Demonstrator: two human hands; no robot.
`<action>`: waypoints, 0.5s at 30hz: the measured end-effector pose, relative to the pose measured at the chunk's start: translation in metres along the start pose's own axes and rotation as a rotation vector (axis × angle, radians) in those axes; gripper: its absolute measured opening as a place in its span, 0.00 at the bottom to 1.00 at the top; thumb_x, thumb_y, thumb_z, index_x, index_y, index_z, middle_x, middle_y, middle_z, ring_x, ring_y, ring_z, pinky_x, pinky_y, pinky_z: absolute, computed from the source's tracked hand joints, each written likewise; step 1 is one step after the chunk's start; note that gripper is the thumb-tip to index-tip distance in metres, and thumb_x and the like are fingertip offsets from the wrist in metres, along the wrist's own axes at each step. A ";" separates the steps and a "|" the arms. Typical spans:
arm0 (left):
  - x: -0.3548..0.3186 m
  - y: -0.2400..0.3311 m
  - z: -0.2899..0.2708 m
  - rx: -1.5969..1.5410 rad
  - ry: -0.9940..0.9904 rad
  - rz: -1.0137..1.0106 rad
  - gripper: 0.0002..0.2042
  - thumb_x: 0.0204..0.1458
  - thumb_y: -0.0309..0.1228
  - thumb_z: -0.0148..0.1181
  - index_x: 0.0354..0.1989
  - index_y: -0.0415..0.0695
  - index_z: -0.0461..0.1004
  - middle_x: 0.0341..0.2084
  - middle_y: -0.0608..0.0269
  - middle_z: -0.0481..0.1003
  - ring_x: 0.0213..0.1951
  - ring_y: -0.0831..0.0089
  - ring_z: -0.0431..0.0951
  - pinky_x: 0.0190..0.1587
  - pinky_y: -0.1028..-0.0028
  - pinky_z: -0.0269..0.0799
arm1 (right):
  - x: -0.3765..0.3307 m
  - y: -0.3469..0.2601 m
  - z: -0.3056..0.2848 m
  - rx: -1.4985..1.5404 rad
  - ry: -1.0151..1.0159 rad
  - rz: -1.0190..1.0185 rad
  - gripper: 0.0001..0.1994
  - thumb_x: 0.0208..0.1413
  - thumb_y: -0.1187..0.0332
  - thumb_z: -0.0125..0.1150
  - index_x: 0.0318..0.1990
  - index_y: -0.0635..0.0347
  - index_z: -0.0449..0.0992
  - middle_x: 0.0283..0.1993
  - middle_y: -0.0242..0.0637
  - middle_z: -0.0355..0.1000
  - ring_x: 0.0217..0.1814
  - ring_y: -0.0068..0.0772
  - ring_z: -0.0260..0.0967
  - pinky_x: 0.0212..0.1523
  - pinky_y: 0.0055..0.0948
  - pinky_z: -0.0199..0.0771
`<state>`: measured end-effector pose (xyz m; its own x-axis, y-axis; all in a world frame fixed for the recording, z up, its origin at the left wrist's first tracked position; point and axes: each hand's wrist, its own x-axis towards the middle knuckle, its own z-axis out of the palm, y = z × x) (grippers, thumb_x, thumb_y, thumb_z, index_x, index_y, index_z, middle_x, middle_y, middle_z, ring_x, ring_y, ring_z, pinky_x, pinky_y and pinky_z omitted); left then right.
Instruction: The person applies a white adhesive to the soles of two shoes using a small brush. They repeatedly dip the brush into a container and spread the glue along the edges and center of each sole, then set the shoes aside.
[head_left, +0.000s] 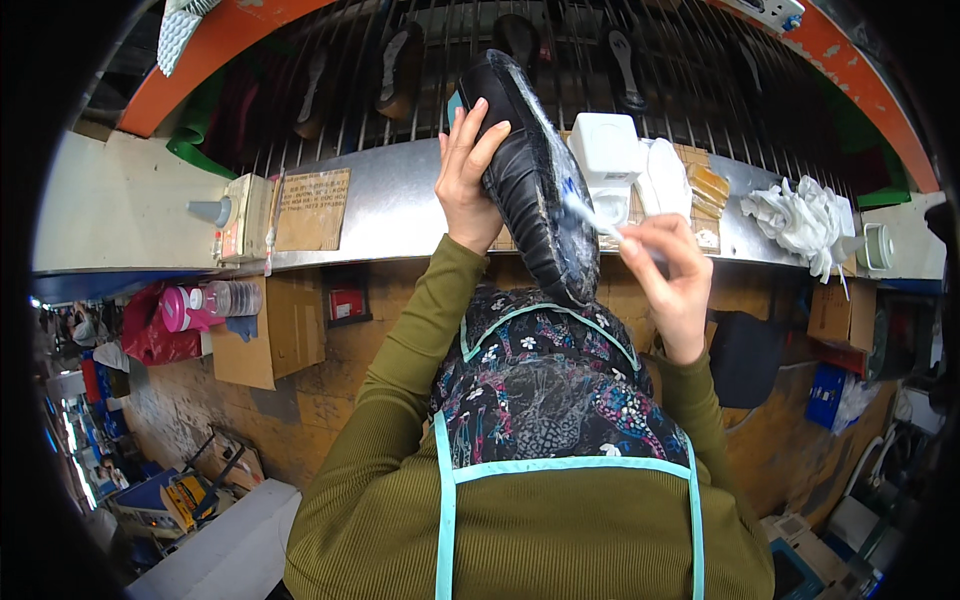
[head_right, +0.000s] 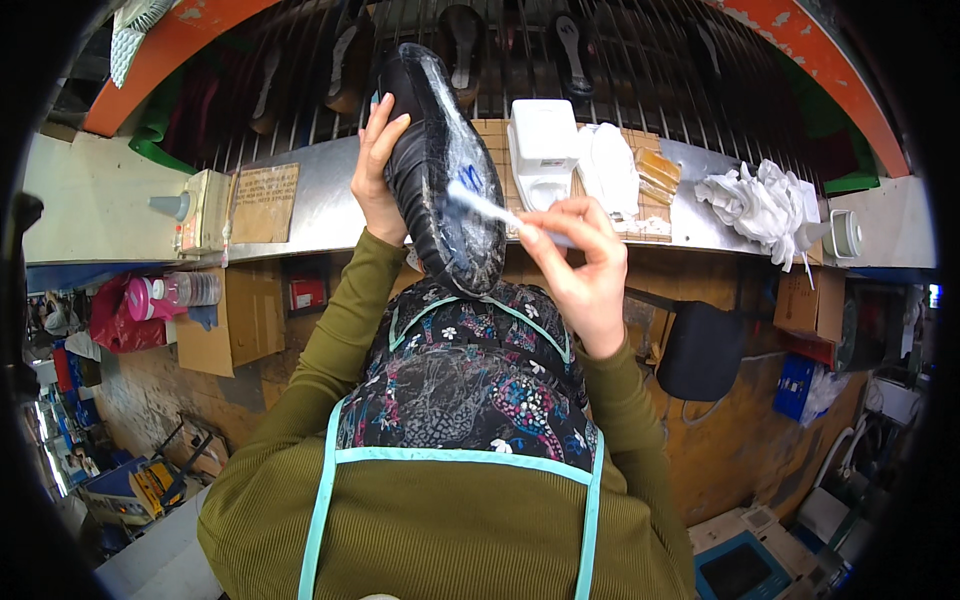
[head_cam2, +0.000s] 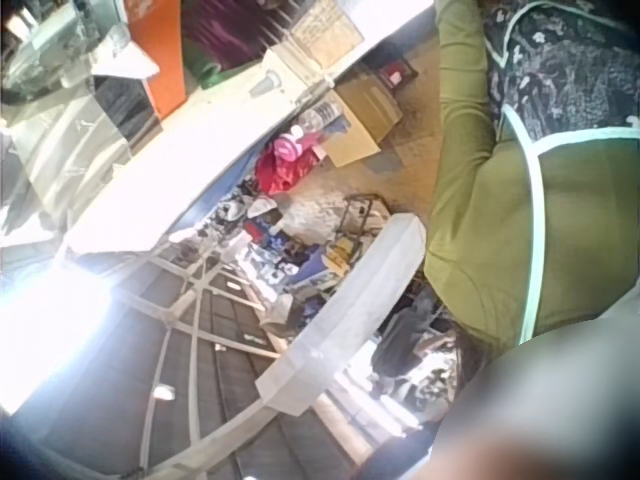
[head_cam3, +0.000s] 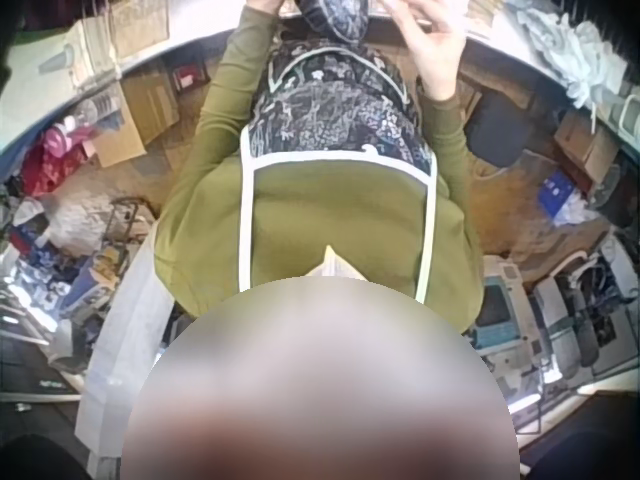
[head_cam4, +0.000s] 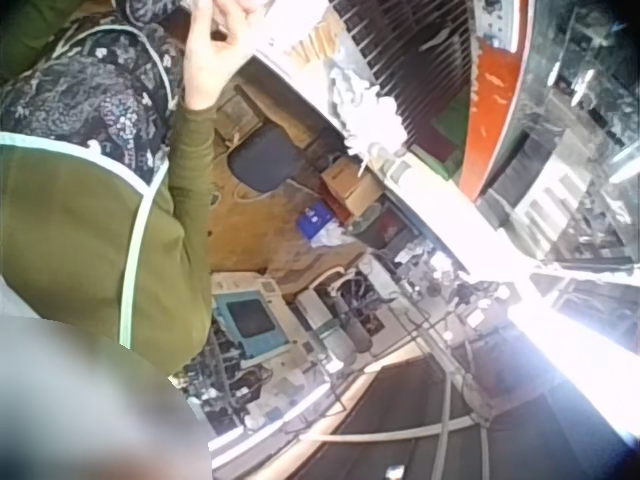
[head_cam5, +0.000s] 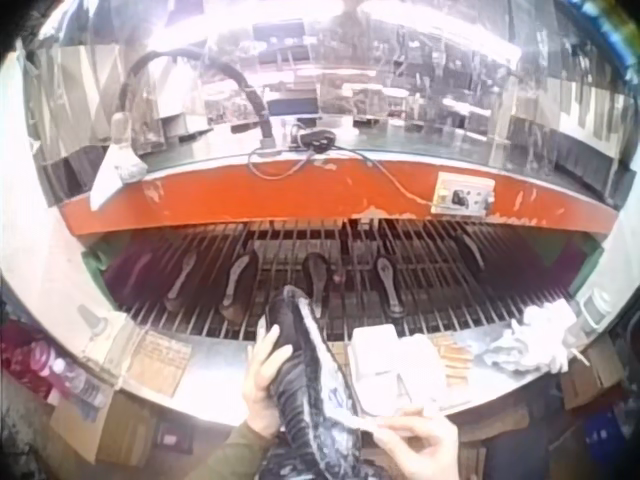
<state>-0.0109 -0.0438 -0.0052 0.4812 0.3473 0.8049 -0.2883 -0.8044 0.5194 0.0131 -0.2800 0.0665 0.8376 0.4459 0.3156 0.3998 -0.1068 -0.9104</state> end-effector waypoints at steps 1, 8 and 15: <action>0.001 0.000 0.000 -0.002 -0.005 -0.002 0.27 0.41 0.32 0.70 0.54 0.56 0.71 0.61 0.58 0.66 0.64 0.48 0.62 0.64 0.44 0.52 | 0.007 0.001 0.003 -0.025 0.019 -0.033 0.07 0.49 0.75 0.66 0.37 0.64 0.82 0.35 0.34 0.69 0.35 0.22 0.66 0.35 0.19 0.67; 0.001 -0.002 0.001 -0.013 -0.039 -0.035 0.27 0.41 0.31 0.70 0.54 0.57 0.71 0.61 0.61 0.67 0.63 0.49 0.63 0.64 0.46 0.53 | 0.030 0.003 -0.004 -0.066 -0.114 -0.177 0.07 0.49 0.76 0.67 0.37 0.63 0.82 0.34 0.31 0.68 0.32 0.18 0.64 0.26 0.17 0.64; -0.001 -0.001 0.000 -0.144 -0.129 -0.256 0.29 0.39 0.29 0.72 0.54 0.55 0.71 0.60 0.61 0.68 0.62 0.54 0.66 0.64 0.45 0.52 | 0.029 0.000 -0.015 -0.020 -0.242 -0.163 0.06 0.49 0.76 0.67 0.36 0.63 0.82 0.33 0.30 0.68 0.32 0.17 0.64 0.28 0.16 0.64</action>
<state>-0.0116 -0.0435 -0.0062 0.6519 0.4583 0.6041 -0.2538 -0.6189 0.7433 0.0434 -0.2803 0.0794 0.6492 0.6576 0.3822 0.5315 -0.0327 -0.8465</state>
